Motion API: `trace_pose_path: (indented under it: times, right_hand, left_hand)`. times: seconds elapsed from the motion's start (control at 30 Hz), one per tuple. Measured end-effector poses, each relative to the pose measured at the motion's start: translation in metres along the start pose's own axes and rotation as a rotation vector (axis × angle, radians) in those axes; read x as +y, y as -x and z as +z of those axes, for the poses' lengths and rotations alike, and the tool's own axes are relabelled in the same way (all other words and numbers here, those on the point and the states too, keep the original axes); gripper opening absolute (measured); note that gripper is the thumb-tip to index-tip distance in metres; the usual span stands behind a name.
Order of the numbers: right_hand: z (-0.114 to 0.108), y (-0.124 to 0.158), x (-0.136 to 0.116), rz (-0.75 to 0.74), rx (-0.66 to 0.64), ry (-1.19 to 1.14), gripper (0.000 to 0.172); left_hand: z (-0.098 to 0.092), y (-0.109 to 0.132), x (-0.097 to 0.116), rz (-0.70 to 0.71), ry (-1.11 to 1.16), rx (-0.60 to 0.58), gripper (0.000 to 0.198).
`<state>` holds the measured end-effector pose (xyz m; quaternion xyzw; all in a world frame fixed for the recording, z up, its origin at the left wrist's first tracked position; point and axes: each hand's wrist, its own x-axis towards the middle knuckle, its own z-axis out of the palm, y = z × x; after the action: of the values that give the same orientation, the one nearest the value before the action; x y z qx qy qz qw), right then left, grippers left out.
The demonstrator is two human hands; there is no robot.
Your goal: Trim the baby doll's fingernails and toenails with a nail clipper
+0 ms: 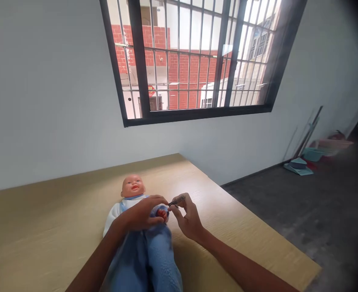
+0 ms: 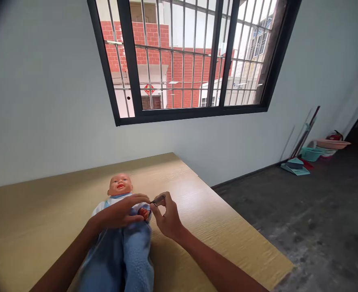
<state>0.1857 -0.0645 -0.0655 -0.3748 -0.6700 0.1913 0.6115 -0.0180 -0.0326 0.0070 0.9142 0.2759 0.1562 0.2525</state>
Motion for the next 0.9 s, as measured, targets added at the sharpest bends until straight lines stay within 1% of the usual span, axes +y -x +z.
trace_pose_path:
  times: [0.07,0.13,0.17,0.23,0.33,0.43,0.53,0.63,0.8,0.9]
  right_hand:
    - [0.001,0.004,-0.002,-0.043,0.022,0.015,0.018]
    - [0.001,0.007,-0.003,-0.090,0.040,0.031,0.016]
    - [0.001,0.008,-0.002,-0.116,0.042,0.041,0.015]
    - [0.000,0.011,0.000,-0.169,0.029,0.065,0.015]
    - [0.000,0.016,0.006,-0.247,-0.048,0.102,0.020]
    - [0.001,0.019,0.012,-0.311,-0.131,0.136,0.024]
    - [0.003,0.021,0.015,-0.357,-0.176,0.169,0.026]
    - [0.004,0.021,0.014,-0.389,-0.201,0.201,0.024]
    - [0.004,0.020,0.010,-0.438,-0.232,0.245,0.012]
    - [0.004,0.018,0.005,-0.426,-0.238,0.267,0.013]
  left_hand:
    - [0.008,-0.015,-0.010,0.005,0.017,-0.055,0.021]
    - [0.014,-0.021,-0.017,-0.009,0.033,-0.080,0.009]
    - [0.016,-0.021,-0.019,-0.018,0.045,-0.083,0.006]
    - [0.017,-0.018,-0.022,-0.031,0.077,-0.077,0.011]
    - [0.017,-0.013,-0.023,-0.041,0.112,-0.050,0.015]
    - [0.018,-0.010,-0.025,-0.050,0.112,-0.020,0.010]
    - [0.019,-0.010,-0.026,-0.055,0.099,-0.016,0.006]
    - [0.020,-0.010,-0.025,-0.056,0.078,-0.023,0.007]
    - [0.020,-0.010,-0.023,-0.045,0.048,-0.018,0.004]
    - [0.020,-0.011,-0.023,-0.031,0.039,-0.013,0.004]
